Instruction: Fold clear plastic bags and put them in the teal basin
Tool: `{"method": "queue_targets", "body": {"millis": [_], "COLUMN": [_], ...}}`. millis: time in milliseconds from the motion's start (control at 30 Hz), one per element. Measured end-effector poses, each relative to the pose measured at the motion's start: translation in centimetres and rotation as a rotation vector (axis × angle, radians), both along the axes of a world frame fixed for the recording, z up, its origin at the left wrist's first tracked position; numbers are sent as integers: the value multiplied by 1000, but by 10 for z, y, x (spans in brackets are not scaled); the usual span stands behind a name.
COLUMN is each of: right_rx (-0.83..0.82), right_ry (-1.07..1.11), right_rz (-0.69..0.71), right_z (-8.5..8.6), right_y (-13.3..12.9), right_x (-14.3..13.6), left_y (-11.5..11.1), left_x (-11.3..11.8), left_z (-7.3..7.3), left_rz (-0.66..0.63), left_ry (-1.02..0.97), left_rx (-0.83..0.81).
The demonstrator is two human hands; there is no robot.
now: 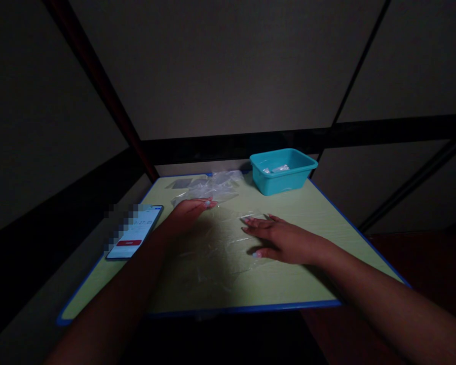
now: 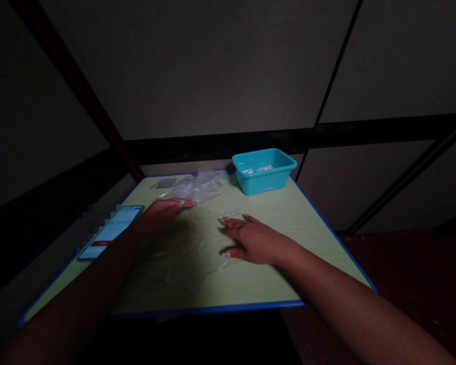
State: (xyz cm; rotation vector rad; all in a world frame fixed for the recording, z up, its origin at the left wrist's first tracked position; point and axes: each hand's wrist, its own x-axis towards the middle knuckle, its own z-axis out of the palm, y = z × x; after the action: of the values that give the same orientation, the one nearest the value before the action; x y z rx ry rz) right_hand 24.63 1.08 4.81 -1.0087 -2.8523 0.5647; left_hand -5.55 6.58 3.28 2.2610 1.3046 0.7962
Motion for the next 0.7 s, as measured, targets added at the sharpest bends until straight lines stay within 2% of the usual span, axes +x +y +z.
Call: {"method": "queue_targets", "body": {"millis": [167, 333, 533, 700], "right_rx": [1, 7, -10, -8], "right_ry": [-27, -37, -14, -15], "right_rz": [2, 1, 3, 0], "right_z": [0, 0, 0, -1], "right_y": [-1, -1, -1, -1], "right_x": [0, -1, -1, 0], "left_y": [5, 11, 11, 9], "left_x": [-1, -3, -1, 1], "left_z": [-10, -22, -24, -25], "left_rz": [12, 42, 56, 50], "left_ry": [125, 310, 307, 287], "left_rx": [116, 91, 15, 37]}}
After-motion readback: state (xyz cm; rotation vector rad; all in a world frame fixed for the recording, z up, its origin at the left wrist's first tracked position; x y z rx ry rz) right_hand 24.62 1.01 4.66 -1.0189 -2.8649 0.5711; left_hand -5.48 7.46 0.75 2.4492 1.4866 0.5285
